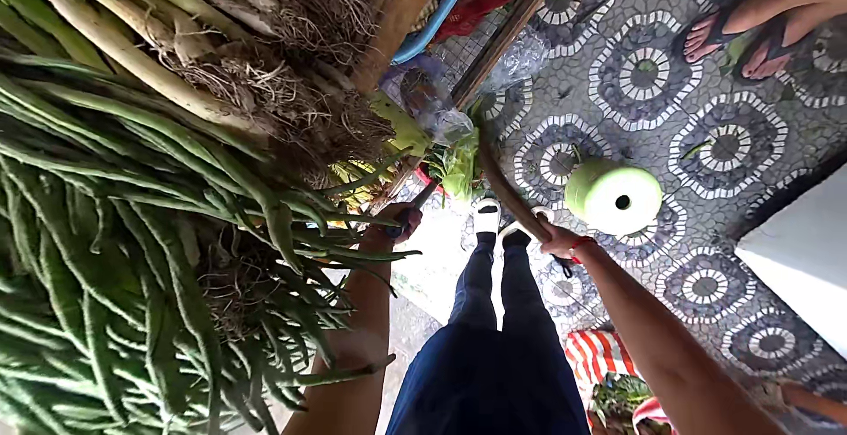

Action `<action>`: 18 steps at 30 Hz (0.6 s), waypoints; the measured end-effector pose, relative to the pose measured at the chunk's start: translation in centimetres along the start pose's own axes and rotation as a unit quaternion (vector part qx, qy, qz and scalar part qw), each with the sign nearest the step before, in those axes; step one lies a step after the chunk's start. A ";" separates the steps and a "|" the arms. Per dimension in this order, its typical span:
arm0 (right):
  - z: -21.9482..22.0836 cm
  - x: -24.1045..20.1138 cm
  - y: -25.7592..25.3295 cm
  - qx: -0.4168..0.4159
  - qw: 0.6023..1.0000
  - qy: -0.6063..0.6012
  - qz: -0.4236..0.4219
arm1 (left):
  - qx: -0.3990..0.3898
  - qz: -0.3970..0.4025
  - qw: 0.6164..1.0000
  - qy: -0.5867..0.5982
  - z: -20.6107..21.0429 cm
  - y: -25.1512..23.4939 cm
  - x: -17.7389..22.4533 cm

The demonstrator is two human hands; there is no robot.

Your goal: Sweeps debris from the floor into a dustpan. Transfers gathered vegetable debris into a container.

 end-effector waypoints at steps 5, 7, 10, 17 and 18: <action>2.3 -4.4 5.2 -0.041 0.996 0.076 -0.004 | -0.002 -0.008 1.000 -0.003 -0.2 0.1 0.3; 3.9 -4.6 7.7 -0.059 0.992 0.111 0.004 | -0.042 -0.007 0.999 -0.003 -1.1 -0.5 -0.5; 6.5 -4.9 9.5 -0.074 0.985 0.151 0.030 | -0.108 -0.006 0.994 -0.007 -3.3 -0.8 -3.0; 6.8 -2.5 15.9 -0.016 0.989 0.085 0.116 | -0.059 -0.033 0.994 0.086 -4.3 5.6 -10.3; 6.3 -1.6 17.3 -0.006 0.991 0.069 0.113 | -0.061 -0.038 0.993 0.092 -4.5 6.1 -10.9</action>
Point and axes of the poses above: each hand's wrist, its own y-axis away from the middle knuckle, its own z-axis out of the palm, x = y × z, the point moved 6 cm from there along -y, towards the middle knuckle, and after that the axes turned 8 degrees about z, right-handed, at the moved point
